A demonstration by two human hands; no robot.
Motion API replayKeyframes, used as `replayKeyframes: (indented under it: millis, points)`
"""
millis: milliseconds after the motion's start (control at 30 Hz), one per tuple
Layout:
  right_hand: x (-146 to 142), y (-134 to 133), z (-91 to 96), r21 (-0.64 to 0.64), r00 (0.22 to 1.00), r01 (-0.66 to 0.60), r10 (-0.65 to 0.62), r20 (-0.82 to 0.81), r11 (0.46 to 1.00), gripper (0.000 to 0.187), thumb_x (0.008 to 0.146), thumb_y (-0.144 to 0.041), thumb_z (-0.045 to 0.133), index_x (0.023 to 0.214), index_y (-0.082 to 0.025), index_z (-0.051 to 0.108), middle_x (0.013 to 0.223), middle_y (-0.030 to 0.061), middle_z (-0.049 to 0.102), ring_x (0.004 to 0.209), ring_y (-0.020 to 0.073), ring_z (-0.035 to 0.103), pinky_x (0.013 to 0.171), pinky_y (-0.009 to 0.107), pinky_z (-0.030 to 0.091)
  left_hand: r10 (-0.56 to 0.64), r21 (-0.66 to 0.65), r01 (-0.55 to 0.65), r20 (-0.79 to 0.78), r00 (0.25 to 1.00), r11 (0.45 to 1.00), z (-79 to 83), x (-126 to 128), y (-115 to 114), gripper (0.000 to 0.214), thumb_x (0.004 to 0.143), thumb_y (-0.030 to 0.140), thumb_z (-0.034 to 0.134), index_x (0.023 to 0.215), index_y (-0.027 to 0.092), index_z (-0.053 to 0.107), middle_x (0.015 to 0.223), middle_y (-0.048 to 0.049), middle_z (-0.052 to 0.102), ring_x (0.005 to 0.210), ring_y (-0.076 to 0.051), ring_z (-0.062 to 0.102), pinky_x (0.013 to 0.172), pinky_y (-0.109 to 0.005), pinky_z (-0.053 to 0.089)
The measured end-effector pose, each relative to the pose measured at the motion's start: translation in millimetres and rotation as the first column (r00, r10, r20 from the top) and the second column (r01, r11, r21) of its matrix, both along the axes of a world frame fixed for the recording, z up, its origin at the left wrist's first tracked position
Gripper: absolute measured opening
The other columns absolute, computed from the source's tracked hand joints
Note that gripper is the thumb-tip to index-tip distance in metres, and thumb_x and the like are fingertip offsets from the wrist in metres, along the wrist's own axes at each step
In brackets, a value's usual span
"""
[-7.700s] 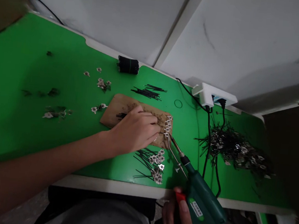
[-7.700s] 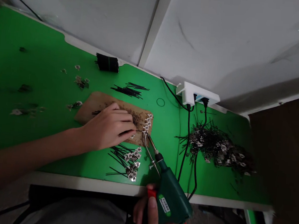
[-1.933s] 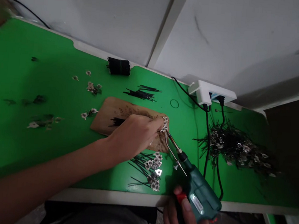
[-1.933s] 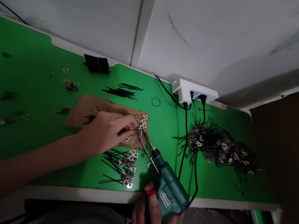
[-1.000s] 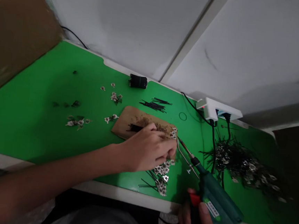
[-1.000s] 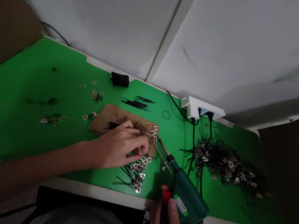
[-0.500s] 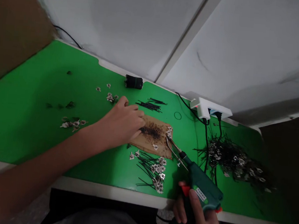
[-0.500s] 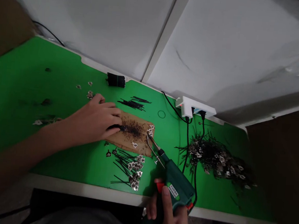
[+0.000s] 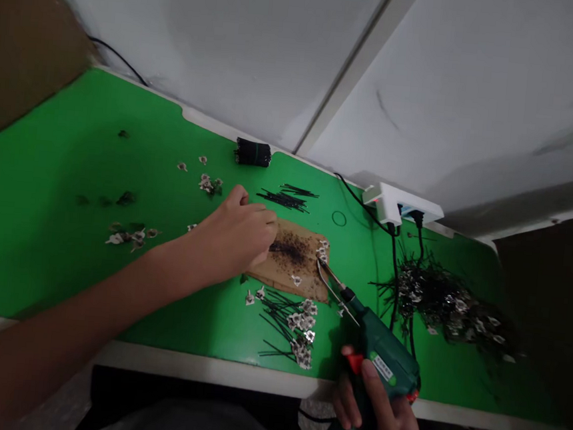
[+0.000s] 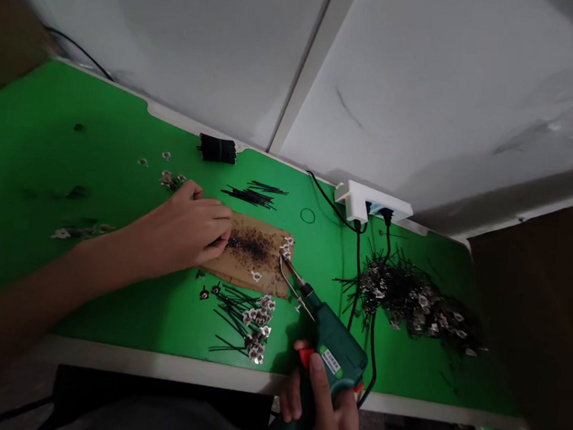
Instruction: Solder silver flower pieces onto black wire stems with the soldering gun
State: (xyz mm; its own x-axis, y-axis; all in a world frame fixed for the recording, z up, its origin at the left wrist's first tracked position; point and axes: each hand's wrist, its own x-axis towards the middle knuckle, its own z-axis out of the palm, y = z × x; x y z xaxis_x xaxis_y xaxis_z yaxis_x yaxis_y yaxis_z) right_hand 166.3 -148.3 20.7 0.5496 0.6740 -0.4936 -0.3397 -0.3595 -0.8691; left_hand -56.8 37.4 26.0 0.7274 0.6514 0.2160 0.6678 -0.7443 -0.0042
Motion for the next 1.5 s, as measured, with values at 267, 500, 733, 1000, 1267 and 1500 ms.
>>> replayKeyframes:
  millis: [267,500,733,1000,1267,1500]
  points:
    - [-1,0,1.5,-0.016,0.999,-0.007,0.007,-0.038,1.000,0.028,0.071,-0.038,0.087,0.075,-0.018,0.069,0.061,-0.0038,0.052,0.044,0.0064,0.037,0.041,0.023,0.037,-0.030,0.079,0.031,-0.009,1.000,0.996,-8.1,2,0,0.015,0.083,0.011,0.056,0.070,0.017,0.057,0.076,-0.0030,0.061,0.075,-0.021,0.059,0.072,-0.037,0.035]
    - [-1,-2,-6.3,0.028,0.999,0.035,-0.034,-0.032,0.999,0.029,0.071,-0.039,0.087,0.074,-0.017,0.069,0.054,-0.0041,0.050,0.042,0.0061,0.036,0.040,0.021,0.033,-0.014,-0.032,0.014,0.005,1.000,0.999,-3.2,4,3,0.013,0.083,0.008,0.055,0.073,0.016,0.056,0.079,-0.0046,0.062,0.076,-0.021,0.060,0.064,-0.033,0.035]
    - [0,-5,-8.0,-0.001,1.000,0.025,-0.025,0.001,1.000,0.031,0.072,-0.042,0.087,0.075,-0.018,0.068,0.053,-0.0045,0.048,0.044,0.0067,0.037,0.041,0.021,0.032,0.045,-0.223,-0.027,0.075,0.996,0.974,9.2,11,1,0.011,0.089,0.008,0.052,0.081,0.016,0.054,0.078,-0.0013,0.060,0.066,-0.014,0.055,0.064,-0.027,0.037]
    - [-5,-3,-6.6,0.016,0.999,0.033,-0.033,-0.007,0.999,0.029,0.074,-0.040,0.085,0.073,-0.017,0.066,0.053,-0.0052,0.048,0.043,0.0068,0.038,0.041,0.021,0.033,-0.038,-0.250,0.105,0.259,0.965,0.963,-1.0,25,-12,0.011,0.090,0.008,0.056,0.082,0.016,0.059,0.080,-0.0018,0.065,0.069,-0.015,0.059,0.064,-0.027,0.040]
    - [2,-6,-13.0,0.042,0.999,-0.043,0.044,-0.013,0.998,0.032,0.074,-0.045,0.085,0.079,-0.016,0.073,0.049,-0.0034,0.050,0.042,0.0073,0.041,0.043,0.021,0.035,-0.027,-0.221,0.139,0.442,0.896,0.965,-27.5,52,-14,0.022,0.088,0.003,0.056,0.103,0.016,0.067,0.085,-0.0032,0.073,0.078,-0.019,0.070,0.069,-0.029,0.052]
    - [7,-6,-16.1,0.051,0.997,-0.069,0.070,-0.018,0.996,0.031,0.075,-0.043,0.085,0.084,-0.015,0.075,0.052,-0.0031,0.052,0.041,0.0068,0.043,0.042,0.021,0.036,0.013,-0.243,0.095,0.405,0.914,0.965,-31.4,55,-10,0.023,0.092,0.006,0.053,0.111,0.014,0.063,0.083,-0.0050,0.073,0.078,-0.020,0.071,0.069,-0.030,0.056]
